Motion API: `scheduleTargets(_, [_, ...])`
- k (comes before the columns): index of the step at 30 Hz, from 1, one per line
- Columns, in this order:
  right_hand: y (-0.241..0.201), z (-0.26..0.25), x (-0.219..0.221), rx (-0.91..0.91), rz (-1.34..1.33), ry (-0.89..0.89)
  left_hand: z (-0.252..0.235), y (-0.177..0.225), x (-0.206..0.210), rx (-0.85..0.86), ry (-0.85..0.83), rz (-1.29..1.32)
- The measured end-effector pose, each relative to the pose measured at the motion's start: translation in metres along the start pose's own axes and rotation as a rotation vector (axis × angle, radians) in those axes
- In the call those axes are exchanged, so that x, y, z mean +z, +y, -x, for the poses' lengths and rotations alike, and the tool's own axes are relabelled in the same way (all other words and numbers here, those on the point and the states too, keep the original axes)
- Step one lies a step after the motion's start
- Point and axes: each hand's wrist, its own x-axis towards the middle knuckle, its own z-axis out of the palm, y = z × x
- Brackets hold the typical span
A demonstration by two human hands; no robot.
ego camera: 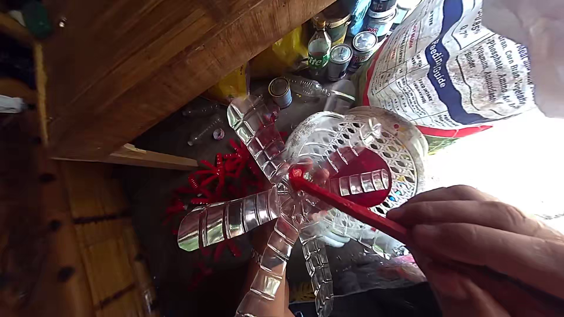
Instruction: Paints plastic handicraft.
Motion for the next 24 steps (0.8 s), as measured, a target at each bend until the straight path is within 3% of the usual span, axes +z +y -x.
scheduleTargets(6, [0.001,0.0,0.001,-0.042,0.018,-0.023,-0.015,0.0,0.017,-0.032,-0.152,0.074])
scheduleTargets(15, [0.001,-0.002,0.001,-0.068,0.034,-0.041,-0.012,-0.003,0.018,-0.003,-0.132,-0.003])
scheduleTargets(19, [0.003,-0.001,0.002,-0.058,0.026,-0.038,-0.004,-0.003,-0.002,0.023,-0.083,-0.106])
scheduleTargets(24, [0.004,0.0,0.001,-0.047,0.028,-0.016,-0.014,-0.001,0.018,-0.034,-0.164,0.038])
